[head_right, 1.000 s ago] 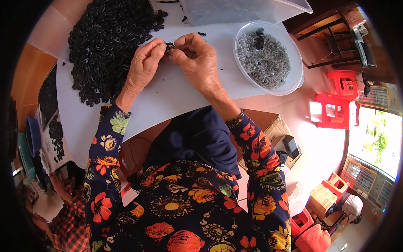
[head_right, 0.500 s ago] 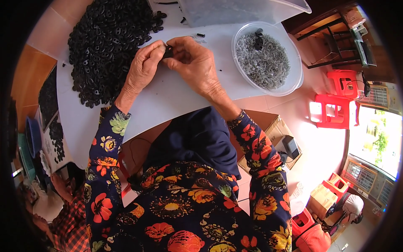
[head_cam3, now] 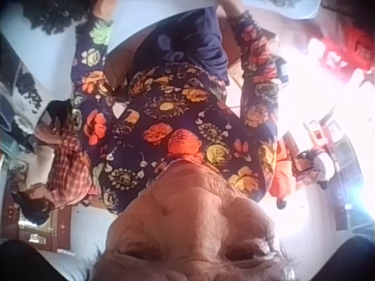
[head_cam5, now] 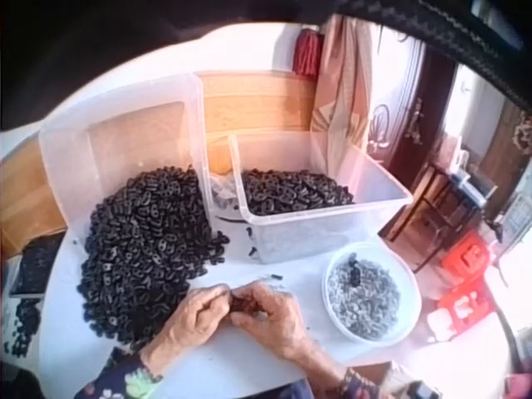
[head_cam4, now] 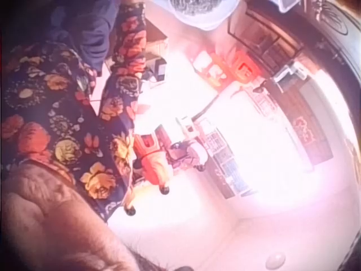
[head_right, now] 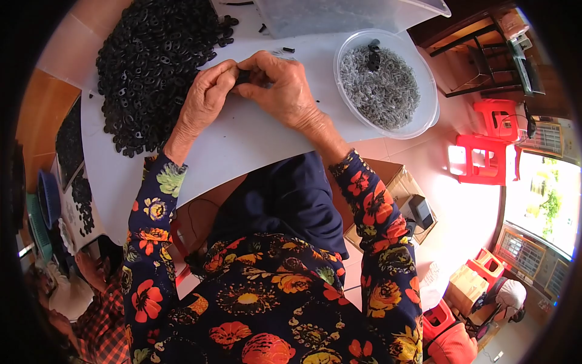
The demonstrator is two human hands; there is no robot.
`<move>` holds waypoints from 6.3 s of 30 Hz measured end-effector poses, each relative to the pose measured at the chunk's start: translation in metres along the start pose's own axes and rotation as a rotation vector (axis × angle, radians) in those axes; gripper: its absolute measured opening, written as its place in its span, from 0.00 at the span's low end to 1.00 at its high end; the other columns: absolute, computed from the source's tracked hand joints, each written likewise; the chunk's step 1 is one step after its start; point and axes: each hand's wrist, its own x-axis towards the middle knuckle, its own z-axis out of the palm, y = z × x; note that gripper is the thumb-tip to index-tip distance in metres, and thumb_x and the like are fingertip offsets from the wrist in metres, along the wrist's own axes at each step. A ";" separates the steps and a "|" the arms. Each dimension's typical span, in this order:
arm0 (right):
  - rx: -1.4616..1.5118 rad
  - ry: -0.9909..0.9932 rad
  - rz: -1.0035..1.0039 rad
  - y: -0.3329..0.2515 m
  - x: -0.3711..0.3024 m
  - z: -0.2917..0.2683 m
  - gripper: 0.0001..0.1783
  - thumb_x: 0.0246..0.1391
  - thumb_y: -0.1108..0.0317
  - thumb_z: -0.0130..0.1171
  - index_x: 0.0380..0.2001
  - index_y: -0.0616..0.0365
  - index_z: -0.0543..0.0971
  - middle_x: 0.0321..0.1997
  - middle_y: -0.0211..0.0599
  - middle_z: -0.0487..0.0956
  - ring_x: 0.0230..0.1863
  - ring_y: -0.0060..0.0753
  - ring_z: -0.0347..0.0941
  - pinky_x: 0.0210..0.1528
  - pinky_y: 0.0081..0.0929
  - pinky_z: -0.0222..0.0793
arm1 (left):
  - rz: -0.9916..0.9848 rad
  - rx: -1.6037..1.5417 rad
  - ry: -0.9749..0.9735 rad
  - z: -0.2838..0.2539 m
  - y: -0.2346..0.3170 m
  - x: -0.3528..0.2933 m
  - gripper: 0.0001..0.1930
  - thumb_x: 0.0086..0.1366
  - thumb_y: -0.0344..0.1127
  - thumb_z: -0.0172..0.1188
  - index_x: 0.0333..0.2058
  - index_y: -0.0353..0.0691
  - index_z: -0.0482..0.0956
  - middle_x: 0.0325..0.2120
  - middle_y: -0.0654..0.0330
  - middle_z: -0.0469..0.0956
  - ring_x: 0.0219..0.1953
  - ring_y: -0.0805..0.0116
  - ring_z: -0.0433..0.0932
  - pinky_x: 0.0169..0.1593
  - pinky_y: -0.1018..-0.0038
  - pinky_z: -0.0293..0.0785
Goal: The person assembles cord locks by repeatedly picking up plastic components and pins from the table and fitting them together by hand.
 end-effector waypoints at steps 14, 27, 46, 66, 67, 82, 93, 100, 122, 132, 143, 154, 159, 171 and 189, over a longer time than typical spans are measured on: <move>-0.070 -0.032 -0.065 -0.003 0.000 0.000 0.15 0.40 0.77 0.65 0.33 0.65 0.73 0.27 0.43 0.78 0.28 0.36 0.78 0.33 0.27 0.74 | 0.015 0.025 -0.020 0.001 0.002 0.000 0.10 0.64 0.32 0.44 0.26 0.34 0.64 0.17 0.60 0.60 0.21 0.73 0.57 0.26 0.74 0.62; -0.152 -0.030 -0.133 -0.006 -0.001 -0.002 0.12 0.42 0.79 0.63 0.31 0.65 0.72 0.29 0.46 0.80 0.33 0.41 0.80 0.34 0.29 0.75 | 0.003 0.015 -0.029 0.003 0.005 0.001 0.11 0.65 0.35 0.43 0.28 0.32 0.65 0.16 0.55 0.61 0.20 0.68 0.59 0.27 0.71 0.63; 0.066 0.068 -0.015 -0.032 0.017 -0.023 0.08 0.54 0.77 0.58 0.38 0.67 0.76 0.30 0.34 0.81 0.30 0.20 0.76 0.35 0.19 0.73 | -0.077 -0.124 -0.068 0.001 0.003 -0.007 0.22 0.70 0.48 0.45 0.23 0.36 0.67 0.16 0.67 0.62 0.22 0.79 0.60 0.29 0.79 0.60; -0.746 -0.182 -0.144 0.024 0.101 0.025 0.19 0.47 0.80 0.48 0.45 0.70 0.70 0.40 0.64 0.73 0.44 0.64 0.70 0.45 0.48 0.69 | 0.145 0.122 -0.138 0.014 0.009 -0.006 0.08 0.55 0.29 0.57 0.22 0.30 0.71 0.20 0.53 0.69 0.24 0.60 0.70 0.29 0.68 0.67; -0.771 -0.171 -0.120 0.025 0.104 0.031 0.19 0.46 0.80 0.48 0.45 0.69 0.70 0.39 0.64 0.73 0.44 0.64 0.70 0.46 0.48 0.69 | 0.166 0.138 -0.144 0.014 0.009 -0.006 0.08 0.54 0.29 0.57 0.21 0.30 0.70 0.20 0.53 0.69 0.24 0.59 0.70 0.29 0.67 0.67; -0.295 -0.306 0.193 -0.008 0.082 0.008 0.14 0.53 0.73 0.47 0.39 0.66 0.78 0.27 0.42 0.81 0.24 0.29 0.77 0.35 0.28 0.74 | 0.139 0.123 -0.206 0.026 0.023 -0.015 0.14 0.52 0.31 0.56 0.15 0.34 0.62 0.12 0.54 0.63 0.24 0.55 0.67 0.29 0.61 0.65; -0.595 -0.492 -0.223 0.004 0.086 0.021 0.08 0.43 0.77 0.55 0.30 0.60 0.79 0.26 0.44 0.79 0.31 0.46 0.76 0.36 0.35 0.72 | 0.174 0.087 -0.180 0.027 0.021 -0.015 0.14 0.52 0.29 0.56 0.15 0.34 0.61 0.10 0.54 0.59 0.15 0.50 0.61 0.45 0.69 0.69; -0.735 -0.597 -0.122 -0.013 0.093 0.026 0.03 0.41 0.75 0.55 0.23 0.61 0.75 0.21 0.48 0.75 0.29 0.54 0.73 0.32 0.42 0.69 | 0.215 0.113 -0.201 0.026 0.017 -0.014 0.13 0.52 0.28 0.57 0.16 0.34 0.61 0.13 0.56 0.62 0.20 0.60 0.64 0.29 0.67 0.63; -0.522 -0.398 -0.155 0.001 0.085 0.018 0.07 0.37 0.72 0.61 0.23 0.62 0.76 0.22 0.43 0.78 0.26 0.44 0.76 0.34 0.33 0.72 | 0.016 0.000 -0.128 0.021 0.029 -0.023 0.09 0.55 0.29 0.57 0.21 0.33 0.69 0.16 0.54 0.69 0.21 0.60 0.70 0.27 0.68 0.65; -0.530 -0.436 -0.133 -0.006 0.087 0.019 0.08 0.42 0.72 0.58 0.29 0.61 0.80 0.28 0.46 0.80 0.33 0.50 0.77 0.38 0.38 0.73 | -0.035 -0.090 -0.096 0.019 0.021 -0.022 0.07 0.57 0.30 0.57 0.25 0.32 0.72 0.19 0.61 0.71 0.21 0.74 0.69 0.29 0.76 0.68; -0.131 -0.381 0.244 -0.027 0.063 -0.007 0.09 0.48 0.71 0.57 0.31 0.65 0.81 0.25 0.39 0.81 0.27 0.26 0.77 0.32 0.25 0.72 | -0.035 -0.275 0.437 0.001 0.023 -0.015 0.06 0.66 0.32 0.49 0.34 0.36 0.71 0.25 0.64 0.73 0.29 0.79 0.70 0.37 0.81 0.69; -0.095 -0.265 0.279 -0.035 0.035 -0.013 0.10 0.50 0.69 0.56 0.29 0.66 0.80 0.23 0.36 0.80 0.25 0.22 0.74 0.30 0.23 0.70 | -0.163 -0.280 0.258 0.004 0.017 -0.014 0.03 0.64 0.27 0.49 0.33 0.35 0.71 0.24 0.62 0.78 0.29 0.77 0.76 0.34 0.80 0.72; -0.061 -0.198 0.254 -0.033 0.018 -0.009 0.09 0.50 0.70 0.56 0.28 0.66 0.80 0.22 0.36 0.80 0.24 0.21 0.73 0.29 0.22 0.70 | -0.149 -0.268 0.197 0.006 0.020 -0.018 0.03 0.65 0.28 0.49 0.31 0.35 0.71 0.23 0.63 0.77 0.28 0.79 0.75 0.34 0.80 0.71; -0.087 -0.019 0.307 -0.032 -0.006 -0.004 0.08 0.50 0.70 0.58 0.28 0.66 0.77 0.21 0.39 0.79 0.22 0.23 0.74 0.27 0.26 0.70 | -0.209 -0.486 0.138 0.019 0.010 -0.031 0.03 0.63 0.27 0.51 0.33 0.36 0.73 0.23 0.67 0.75 0.27 0.82 0.72 0.34 0.83 0.68; -1.383 -0.556 0.086 -0.028 0.081 0.010 0.08 0.42 0.73 0.61 0.30 0.55 0.82 0.34 0.41 0.81 0.39 0.44 0.79 0.36 0.33 0.77 | -0.202 -0.579 0.067 0.023 0.006 -0.033 0.04 0.62 0.30 0.52 0.31 0.37 0.72 0.21 0.66 0.74 0.25 0.81 0.71 0.32 0.81 0.67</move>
